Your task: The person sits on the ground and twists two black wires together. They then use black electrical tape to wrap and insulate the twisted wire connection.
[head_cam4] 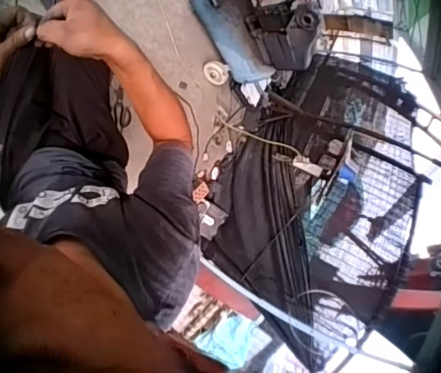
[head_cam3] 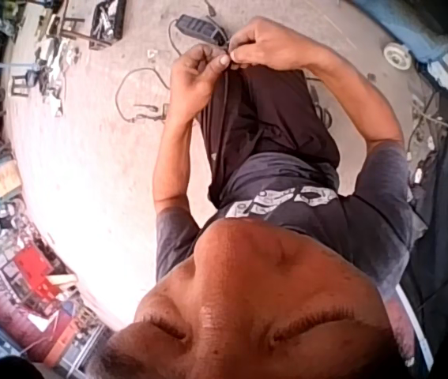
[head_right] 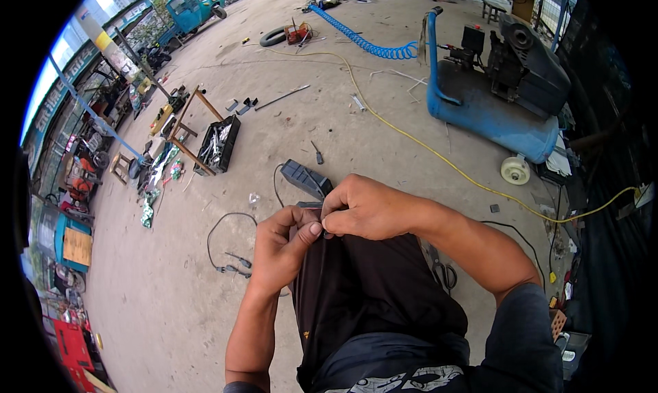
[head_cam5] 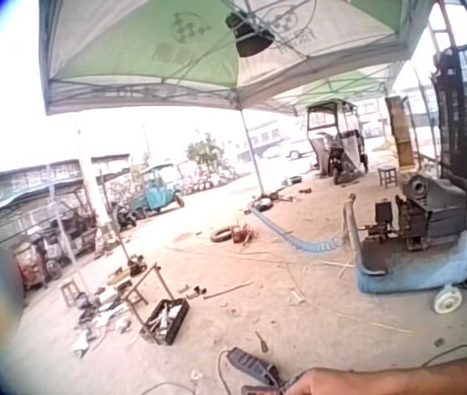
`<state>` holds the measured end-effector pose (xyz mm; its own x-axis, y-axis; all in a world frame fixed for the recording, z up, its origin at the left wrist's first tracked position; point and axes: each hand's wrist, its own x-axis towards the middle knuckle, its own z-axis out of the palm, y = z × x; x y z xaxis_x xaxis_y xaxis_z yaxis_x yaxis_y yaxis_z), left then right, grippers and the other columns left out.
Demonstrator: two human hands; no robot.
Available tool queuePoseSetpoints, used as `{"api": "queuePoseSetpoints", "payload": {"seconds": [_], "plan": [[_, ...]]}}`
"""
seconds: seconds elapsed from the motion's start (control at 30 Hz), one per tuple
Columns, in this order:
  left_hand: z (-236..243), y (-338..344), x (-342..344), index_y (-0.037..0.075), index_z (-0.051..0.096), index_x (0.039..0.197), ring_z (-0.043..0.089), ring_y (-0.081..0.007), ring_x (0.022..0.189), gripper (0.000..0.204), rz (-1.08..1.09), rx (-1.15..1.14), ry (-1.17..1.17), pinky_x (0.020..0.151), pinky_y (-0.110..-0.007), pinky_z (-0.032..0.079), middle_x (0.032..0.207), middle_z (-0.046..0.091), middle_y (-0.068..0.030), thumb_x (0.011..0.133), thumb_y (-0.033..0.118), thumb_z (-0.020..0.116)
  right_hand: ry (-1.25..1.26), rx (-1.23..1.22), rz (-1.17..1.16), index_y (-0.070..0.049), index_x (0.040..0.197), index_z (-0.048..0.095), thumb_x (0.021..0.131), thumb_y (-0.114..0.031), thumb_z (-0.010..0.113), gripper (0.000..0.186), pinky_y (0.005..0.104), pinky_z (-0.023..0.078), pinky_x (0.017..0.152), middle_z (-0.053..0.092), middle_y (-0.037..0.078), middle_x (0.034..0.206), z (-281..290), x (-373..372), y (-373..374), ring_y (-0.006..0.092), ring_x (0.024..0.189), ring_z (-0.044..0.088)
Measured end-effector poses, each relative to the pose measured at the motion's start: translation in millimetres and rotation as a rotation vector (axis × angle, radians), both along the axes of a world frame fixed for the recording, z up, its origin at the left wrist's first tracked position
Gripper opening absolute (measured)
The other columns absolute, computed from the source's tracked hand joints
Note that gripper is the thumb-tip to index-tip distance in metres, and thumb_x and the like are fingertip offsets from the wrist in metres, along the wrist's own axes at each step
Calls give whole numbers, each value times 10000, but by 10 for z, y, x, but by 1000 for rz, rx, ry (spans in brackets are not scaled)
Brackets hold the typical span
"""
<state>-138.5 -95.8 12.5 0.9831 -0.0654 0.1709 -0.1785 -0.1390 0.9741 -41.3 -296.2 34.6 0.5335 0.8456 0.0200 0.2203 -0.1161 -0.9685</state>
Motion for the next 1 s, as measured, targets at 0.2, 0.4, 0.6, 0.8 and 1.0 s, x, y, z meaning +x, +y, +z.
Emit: {"api": "queuePoseSetpoints", "payload": {"seconds": [0.2, 0.4, 0.6, 0.8, 1.0], "plan": [[15, -94, 21, -8, 583, 910, 523, -87, 800, 120, 97, 97, -21, 752, -249, 457, 837, 609, -1, 1009, 48, 621, 16, 100, -165, 50, 878, 727, 876, -144, 646, 211, 287, 471, 633, 666, 56, 712, -42, -60, 53, 79, 699, 576], [18, -185, 91, 3, 539, 887, 517, -156, 713, 89, 178, 378, -322, 667, -295, 448, 775, 581, -73, 964, -11, 583, -16, 164, -296, 60, 866, 702, 861, -143, 639, 212, 308, 473, 623, 651, 77, 680, -101, -125, 73, 96, 679, 577], [-28, -252, 120, 0, 531, 881, 505, -211, 670, 83, 167, 398, -346, 640, -324, 440, 754, 561, -123, 938, -31, 581, -239, 156, -488, 45, 870, 700, 873, -147, 640, 201, 360, 507, 648, 686, 166, 726, -227, -182, 92, 203, 666, 648], [47, -275, 27, -12, 513, 851, 534, -280, 725, 127, 154, 300, -269, 706, -354, 442, 762, 549, -133, 898, -53, 623, -262, 150, -712, 56, 886, 689, 903, -138, 618, 208, 371, 519, 668, 698, 194, 764, -318, -36, 101, 248, 702, 682], [216, 10, -85, 25, 561, 931, 470, -76, 780, 163, 249, -80, -198, 710, -230, 390, 843, 539, 13, 1034, 140, 612, -230, 36, -518, 47, 878, 643, 973, -217, 599, 284, 395, 497, 664, 655, 187, 732, -339, -164, -151, 294, 663, 637]]}}
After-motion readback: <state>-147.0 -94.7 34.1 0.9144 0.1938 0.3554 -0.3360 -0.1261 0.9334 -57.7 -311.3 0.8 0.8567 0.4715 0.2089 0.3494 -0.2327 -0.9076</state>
